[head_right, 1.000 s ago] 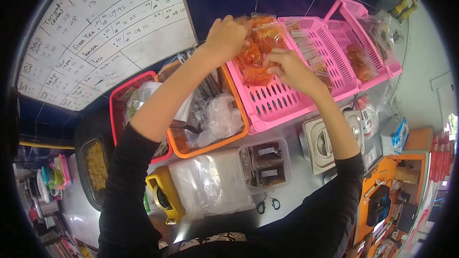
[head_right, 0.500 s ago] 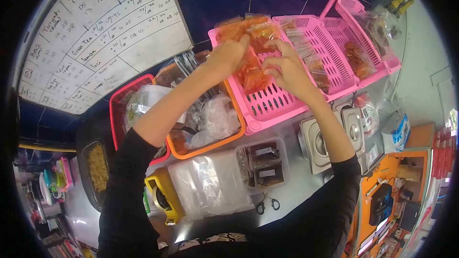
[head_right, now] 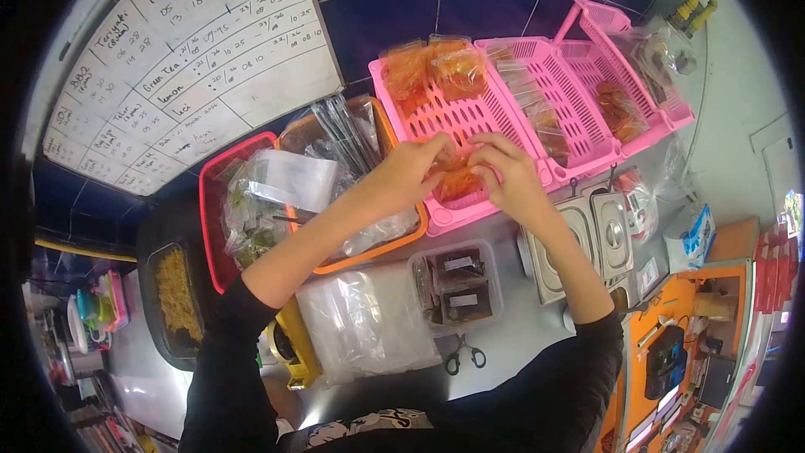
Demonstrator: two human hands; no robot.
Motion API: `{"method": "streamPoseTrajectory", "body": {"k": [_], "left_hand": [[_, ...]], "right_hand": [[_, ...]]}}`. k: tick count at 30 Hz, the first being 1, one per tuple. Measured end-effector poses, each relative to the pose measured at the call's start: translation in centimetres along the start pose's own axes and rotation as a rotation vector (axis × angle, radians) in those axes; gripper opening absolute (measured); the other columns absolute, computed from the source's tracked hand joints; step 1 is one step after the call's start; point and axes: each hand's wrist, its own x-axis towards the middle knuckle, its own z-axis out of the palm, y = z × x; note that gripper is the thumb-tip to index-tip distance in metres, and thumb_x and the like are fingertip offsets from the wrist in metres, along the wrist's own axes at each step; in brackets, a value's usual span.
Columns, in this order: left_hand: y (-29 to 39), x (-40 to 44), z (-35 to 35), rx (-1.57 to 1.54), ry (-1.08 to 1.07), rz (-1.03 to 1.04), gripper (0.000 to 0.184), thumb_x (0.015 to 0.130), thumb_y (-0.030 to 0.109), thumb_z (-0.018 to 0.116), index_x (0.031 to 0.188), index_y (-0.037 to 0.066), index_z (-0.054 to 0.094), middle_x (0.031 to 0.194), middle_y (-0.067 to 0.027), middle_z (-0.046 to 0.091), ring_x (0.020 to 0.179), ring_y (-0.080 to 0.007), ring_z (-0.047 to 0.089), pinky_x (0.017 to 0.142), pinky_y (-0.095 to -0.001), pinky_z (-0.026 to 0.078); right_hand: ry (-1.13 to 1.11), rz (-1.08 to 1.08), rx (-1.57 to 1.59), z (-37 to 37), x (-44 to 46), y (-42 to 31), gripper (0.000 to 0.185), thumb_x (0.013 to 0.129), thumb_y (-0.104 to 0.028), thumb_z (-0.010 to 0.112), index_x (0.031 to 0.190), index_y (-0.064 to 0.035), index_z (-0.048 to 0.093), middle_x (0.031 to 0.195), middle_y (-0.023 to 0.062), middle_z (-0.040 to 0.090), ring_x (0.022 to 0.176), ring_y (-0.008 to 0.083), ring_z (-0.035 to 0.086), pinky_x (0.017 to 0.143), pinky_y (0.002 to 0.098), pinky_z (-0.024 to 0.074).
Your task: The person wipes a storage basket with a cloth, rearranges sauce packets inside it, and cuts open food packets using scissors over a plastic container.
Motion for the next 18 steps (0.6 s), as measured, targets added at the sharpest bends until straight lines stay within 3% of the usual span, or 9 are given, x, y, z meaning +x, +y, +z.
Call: {"method": "streamPoseTrajectory", "body": {"k": [3, 5, 9, 15, 18], "left_hand": [[0.7, -1.0, 0.3, -0.143, -0.027, -0.023, 0.026, 0.078, -0.002, 0.058, 0.099, 0.000, 0.043, 0.094, -0.0221, 0.063, 0.092, -0.0344, 0.062, 0.074, -0.0361, 0.051], [1.4, -1.5, 0.4, -0.142, -0.093, -0.107, 0.027, 0.079, 0.000, 0.059, 0.101, 0.000, 0.043, 0.097, -0.0220, 0.063, 0.094, -0.0327, 0.062, 0.076, -0.0353, 0.051], [1.8, -2.0, 0.0, -0.257, -0.124, -0.081, 0.028, 0.081, 0.002, 0.059, 0.104, 0.001, 0.043, 0.099, -0.0217, 0.063, 0.097, -0.0324, 0.061, 0.079, -0.0347, 0.050], [2.1, -2.3, -4.6, -0.211, 0.065, -0.025, 0.036, 0.085, 0.007, 0.058, 0.117, 0.002, 0.042, 0.113, -0.0178, 0.058, 0.108, -0.0261, 0.057, 0.086, -0.0344, 0.049], [3.2, -3.7, -8.7, -0.223, 0.109, -0.147, 0.037, 0.087, 0.008, 0.057, 0.120, 0.003, 0.042, 0.115, -0.0146, 0.056, 0.110, -0.0213, 0.055, 0.088, -0.0328, 0.048]], "right_hand": [[0.023, 0.013, 0.049, -0.1, -0.3, -0.9, 0.018, 0.068, 0.006, 0.062, 0.084, -0.0011, 0.058, 0.095, 0.0120, 0.059, 0.085, 0.0291, 0.058, 0.074, 0.0354, 0.0469], [-0.043, -0.095, -0.119, -0.8, -0.4, -1.7, 0.022, 0.066, 0.005, 0.062, 0.086, -0.0028, 0.057, 0.088, 0.0100, 0.059, 0.082, 0.0295, 0.056, 0.072, 0.0367, 0.0456], [-0.160, -0.175, -0.190, -1.2, -0.9, -1.4, 0.023, 0.064, 0.003, 0.062, 0.084, -0.0042, 0.057, 0.082, 0.0088, 0.058, 0.080, 0.0288, 0.054, 0.073, 0.0369, 0.0438], [-0.244, -0.129, -0.172, -1.9, -0.9, -1.3, 0.024, 0.062, -0.002, 0.067, 0.084, -0.0045, 0.058, 0.085, 0.0086, 0.057, 0.084, 0.0286, 0.054, 0.078, 0.0366, 0.0423], [-0.278, -0.066, -0.060, -2.4, -0.8, -1.7, 0.028, 0.062, -0.007, 0.071, 0.087, -0.0041, 0.059, 0.089, 0.0093, 0.058, 0.086, 0.0291, 0.054, 0.080, 0.0375, 0.0423]]}}
